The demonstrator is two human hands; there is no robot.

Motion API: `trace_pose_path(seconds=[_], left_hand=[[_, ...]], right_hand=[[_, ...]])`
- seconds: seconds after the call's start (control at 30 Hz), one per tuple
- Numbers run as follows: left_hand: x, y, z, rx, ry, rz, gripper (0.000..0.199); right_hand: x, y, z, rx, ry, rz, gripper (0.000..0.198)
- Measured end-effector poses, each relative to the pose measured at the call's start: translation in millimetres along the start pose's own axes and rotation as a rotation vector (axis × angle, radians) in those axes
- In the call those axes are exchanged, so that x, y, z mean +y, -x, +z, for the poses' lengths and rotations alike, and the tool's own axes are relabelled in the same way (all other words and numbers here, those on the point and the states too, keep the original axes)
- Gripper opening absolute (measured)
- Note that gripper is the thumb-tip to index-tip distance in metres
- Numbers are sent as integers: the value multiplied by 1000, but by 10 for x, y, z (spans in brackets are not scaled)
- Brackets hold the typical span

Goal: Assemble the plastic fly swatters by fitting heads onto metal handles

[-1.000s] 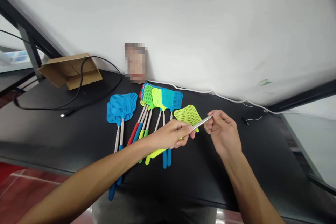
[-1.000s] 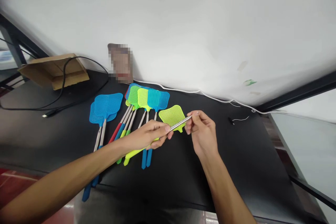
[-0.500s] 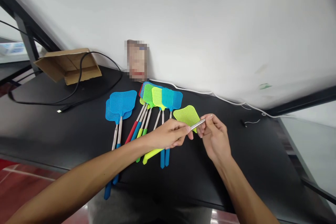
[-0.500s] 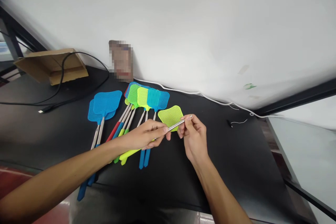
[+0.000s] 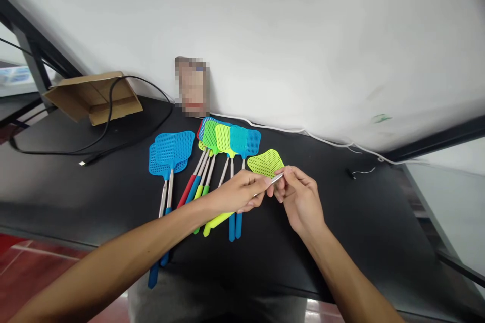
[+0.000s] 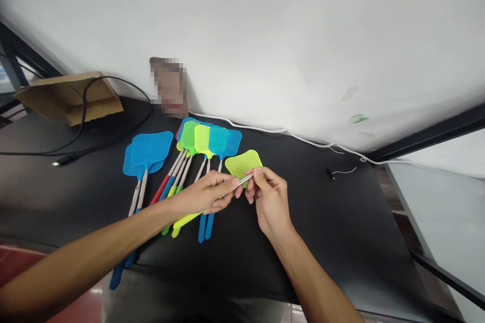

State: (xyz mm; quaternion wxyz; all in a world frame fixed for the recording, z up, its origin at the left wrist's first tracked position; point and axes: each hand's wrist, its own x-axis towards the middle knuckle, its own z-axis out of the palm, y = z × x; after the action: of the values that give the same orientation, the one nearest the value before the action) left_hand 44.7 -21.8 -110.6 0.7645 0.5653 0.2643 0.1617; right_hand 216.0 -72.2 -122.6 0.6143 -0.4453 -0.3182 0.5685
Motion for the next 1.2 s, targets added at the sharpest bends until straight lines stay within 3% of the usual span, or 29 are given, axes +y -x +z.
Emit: trace_pose_path(seconds=[0.27, 0.37, 0.5, 0.7, 0.9, 1.0, 1.07, 1.13, 1.2], left_hand=[[40, 41, 84, -59, -23, -70, 38], [40, 53, 94, -61, -24, -89, 39], [33, 48, 67, -29, -16, -81, 37], [50, 53, 45, 28, -9, 13, 37], [38, 60, 55, 28, -13, 12, 39], [25, 28, 5, 70, 7, 31, 38], [30, 2, -56, 157, 40, 52, 36], [44, -20, -123, 264, 92, 79, 35], [57, -35, -175, 344, 141, 111, 33]], right_hand=[[-324, -252, -476, 272, -112, -147, 24], [-381, -290, -557, 308, -109, -177, 24], [-246, -218, -358, 281, -36, -185, 24], [50, 68, 86, 31, 47, -10, 23], [86, 116, 130, 18, 67, -34, 24], [25, 9, -5, 3, 220, -49, 29], [-27, -85, -149, 103, 432, -172, 34], [-62, -177, -302, 213, 755, -322, 36], [-61, -253, -410, 238, 1115, -420, 40]])
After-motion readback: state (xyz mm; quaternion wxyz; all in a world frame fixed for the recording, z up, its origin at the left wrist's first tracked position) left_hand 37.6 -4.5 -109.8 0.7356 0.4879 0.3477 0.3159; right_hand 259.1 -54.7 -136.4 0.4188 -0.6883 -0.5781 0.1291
